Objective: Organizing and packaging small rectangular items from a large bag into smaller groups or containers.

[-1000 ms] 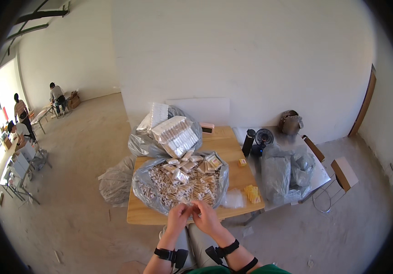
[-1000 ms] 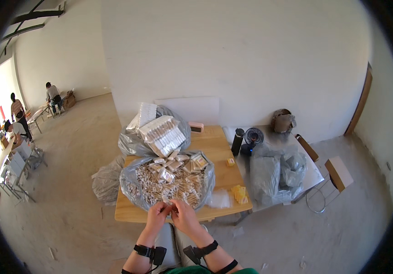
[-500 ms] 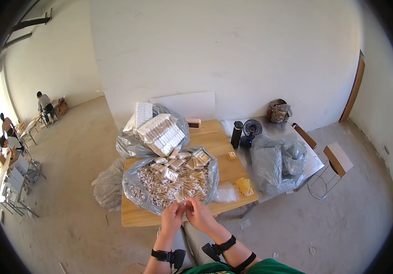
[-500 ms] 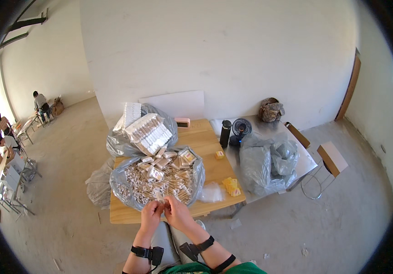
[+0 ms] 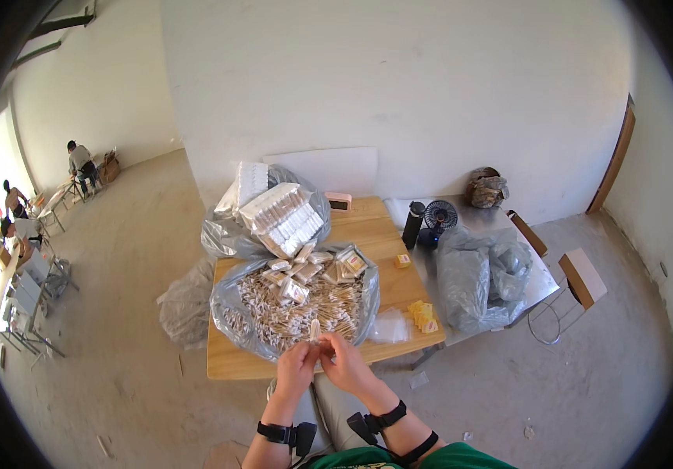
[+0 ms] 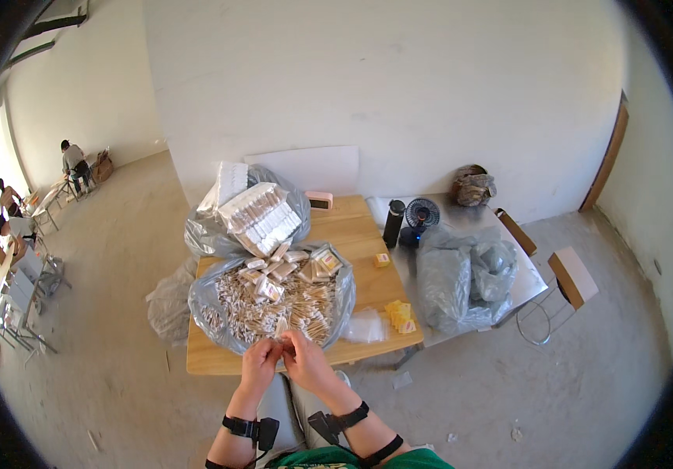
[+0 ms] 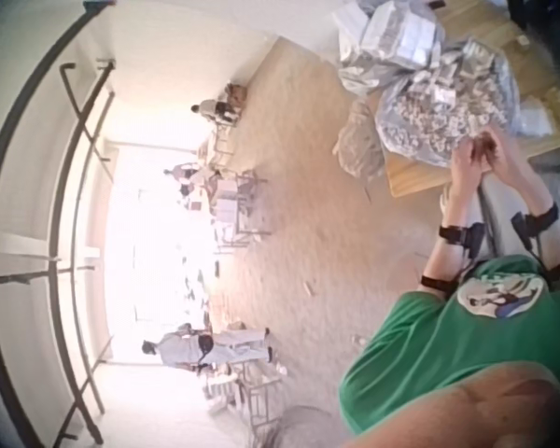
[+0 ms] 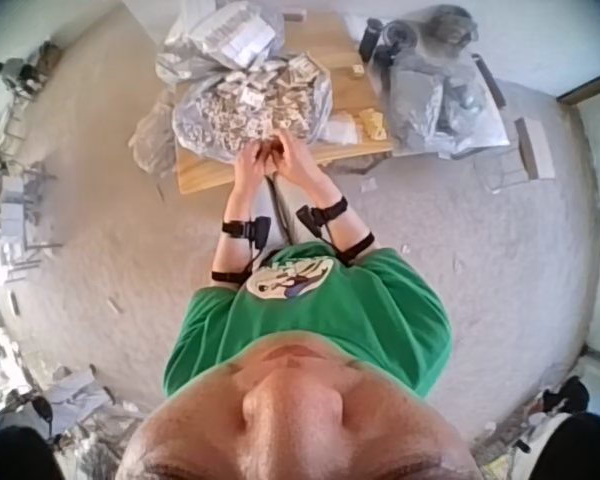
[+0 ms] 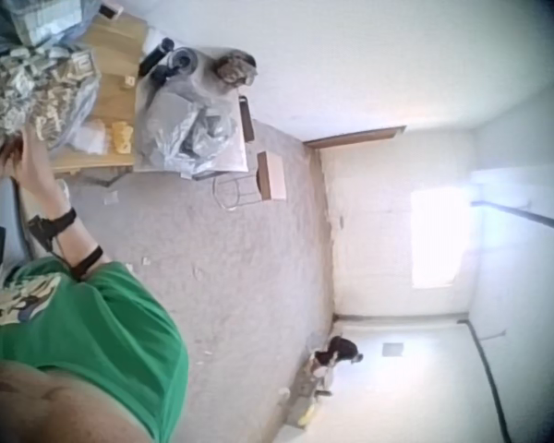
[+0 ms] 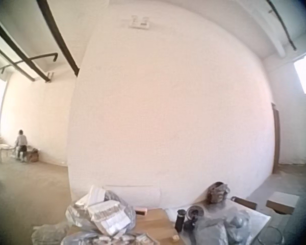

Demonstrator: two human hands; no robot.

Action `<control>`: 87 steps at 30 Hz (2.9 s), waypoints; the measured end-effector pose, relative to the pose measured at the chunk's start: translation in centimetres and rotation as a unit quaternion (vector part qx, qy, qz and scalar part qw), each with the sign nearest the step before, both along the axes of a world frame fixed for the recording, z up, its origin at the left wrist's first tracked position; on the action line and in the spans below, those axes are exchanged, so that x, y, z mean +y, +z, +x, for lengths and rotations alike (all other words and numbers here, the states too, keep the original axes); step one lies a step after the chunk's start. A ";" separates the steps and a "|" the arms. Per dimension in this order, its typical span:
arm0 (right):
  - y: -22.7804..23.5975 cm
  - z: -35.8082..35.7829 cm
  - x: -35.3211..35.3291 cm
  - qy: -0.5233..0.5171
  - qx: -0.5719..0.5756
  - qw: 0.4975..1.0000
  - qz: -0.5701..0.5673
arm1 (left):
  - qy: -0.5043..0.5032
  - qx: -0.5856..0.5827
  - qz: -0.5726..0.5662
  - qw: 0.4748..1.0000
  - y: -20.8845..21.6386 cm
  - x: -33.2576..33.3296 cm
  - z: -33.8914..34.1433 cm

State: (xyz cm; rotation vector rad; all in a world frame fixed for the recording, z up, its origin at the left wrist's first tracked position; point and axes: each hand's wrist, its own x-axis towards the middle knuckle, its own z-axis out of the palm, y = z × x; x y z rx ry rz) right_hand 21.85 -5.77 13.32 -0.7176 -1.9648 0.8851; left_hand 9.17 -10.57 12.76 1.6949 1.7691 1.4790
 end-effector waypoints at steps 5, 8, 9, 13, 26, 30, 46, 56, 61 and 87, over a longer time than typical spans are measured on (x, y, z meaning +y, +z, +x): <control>0.2 -0.2 0.0 0.016 0.003 0.999 -0.033 | 0.006 -0.004 -0.005 1.000 -0.6 0.4 -0.4; 0.0 -0.2 0.0 0.015 0.005 0.999 -0.049 | -0.002 0.010 0.019 1.000 -0.5 0.5 -0.2; -0.1 -0.2 -0.1 0.018 0.004 0.999 -0.050 | -0.005 0.023 0.020 1.000 -0.4 0.4 -0.2; -0.4 -0.1 -0.1 -0.002 -0.006 0.999 -0.034 | -0.009 0.041 0.023 0.999 0.0 0.2 0.0; -1.2 -0.2 0.7 -0.060 0.028 0.998 0.019 | -0.008 0.032 0.051 0.998 -0.3 0.0 -0.3; -1.5 -0.3 1.4 -0.098 0.012 0.994 0.045 | 0.004 0.026 0.013 1.000 0.3 -0.1 -0.3; -4.0 -1.6 4.4 -0.043 0.192 0.920 -0.339 | 0.162 -0.055 0.078 0.982 -0.6 2.1 -2.4; -6.2 -3.8 8.8 -0.117 0.058 0.990 -0.054 | 0.123 -0.066 -0.047 0.989 -3.2 6.4 -4.9; -3.4 -6.0 9.9 0.009 -0.041 0.994 -0.098 | 0.097 0.014 -0.030 0.995 -3.9 8.2 -5.8; -10.2 -7.4 13.9 0.001 0.160 0.946 -0.282 | 0.139 -0.556 0.032 0.819 -6.4 13.8 -6.3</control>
